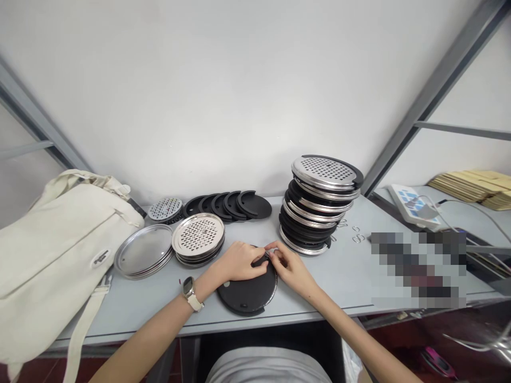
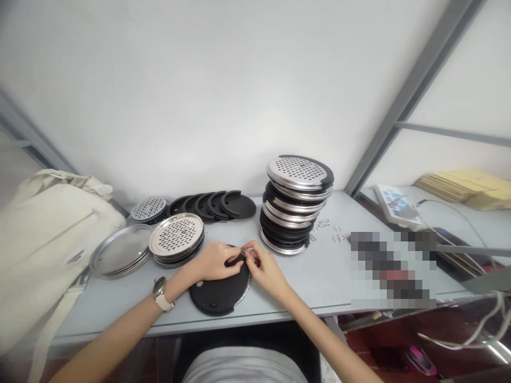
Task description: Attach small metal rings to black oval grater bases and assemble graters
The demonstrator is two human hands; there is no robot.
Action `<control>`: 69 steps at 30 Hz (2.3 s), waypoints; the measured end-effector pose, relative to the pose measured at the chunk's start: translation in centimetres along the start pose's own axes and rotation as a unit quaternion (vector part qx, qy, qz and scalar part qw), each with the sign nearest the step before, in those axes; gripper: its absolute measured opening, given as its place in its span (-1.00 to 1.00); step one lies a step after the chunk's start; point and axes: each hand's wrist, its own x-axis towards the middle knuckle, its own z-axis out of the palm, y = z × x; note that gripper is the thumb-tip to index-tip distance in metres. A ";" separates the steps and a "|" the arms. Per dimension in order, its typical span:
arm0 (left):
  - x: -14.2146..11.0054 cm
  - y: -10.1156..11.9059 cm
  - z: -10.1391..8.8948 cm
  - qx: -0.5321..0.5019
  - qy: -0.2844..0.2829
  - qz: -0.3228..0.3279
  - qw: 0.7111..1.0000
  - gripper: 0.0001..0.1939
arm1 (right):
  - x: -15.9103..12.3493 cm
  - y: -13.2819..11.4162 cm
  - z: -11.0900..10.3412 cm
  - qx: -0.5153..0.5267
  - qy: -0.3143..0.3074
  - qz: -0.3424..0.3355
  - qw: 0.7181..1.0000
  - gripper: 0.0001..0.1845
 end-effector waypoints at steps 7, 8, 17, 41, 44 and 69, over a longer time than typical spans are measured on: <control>-0.1 -0.1 0.1 0.000 0.004 0.002 1.000 -0.78 | 0.1 0.5 -0.1 0.016 -0.013 -0.001 1.000 -0.80; -0.1 -0.1 0.1 0.001 0.005 0.002 1.000 -0.78 | 0.1 0.5 -0.1 0.016 -0.015 0.001 1.000 -0.79; -0.1 -0.2 0.4 -0.003 0.009 0.007 1.000 -0.79 | 0.4 0.5 0.0 0.027 -0.016 0.009 0.999 -0.71; 0.2 0.6 0.0 -0.010 0.005 -0.047 0.999 -0.80 | 0.3 0.3 -0.3 -0.011 -0.015 -0.014 1.000 -0.74; 0.3 0.7 0.1 -0.008 0.007 -0.054 0.999 -0.82 | 0.4 0.2 -0.3 -0.026 -0.006 -0.017 0.999 -0.76; 0.5 0.7 0.7 0.000 0.005 -0.064 0.998 -0.80 | 0.1 -0.1 -0.2 -0.064 -0.001 -0.033 0.997 -0.76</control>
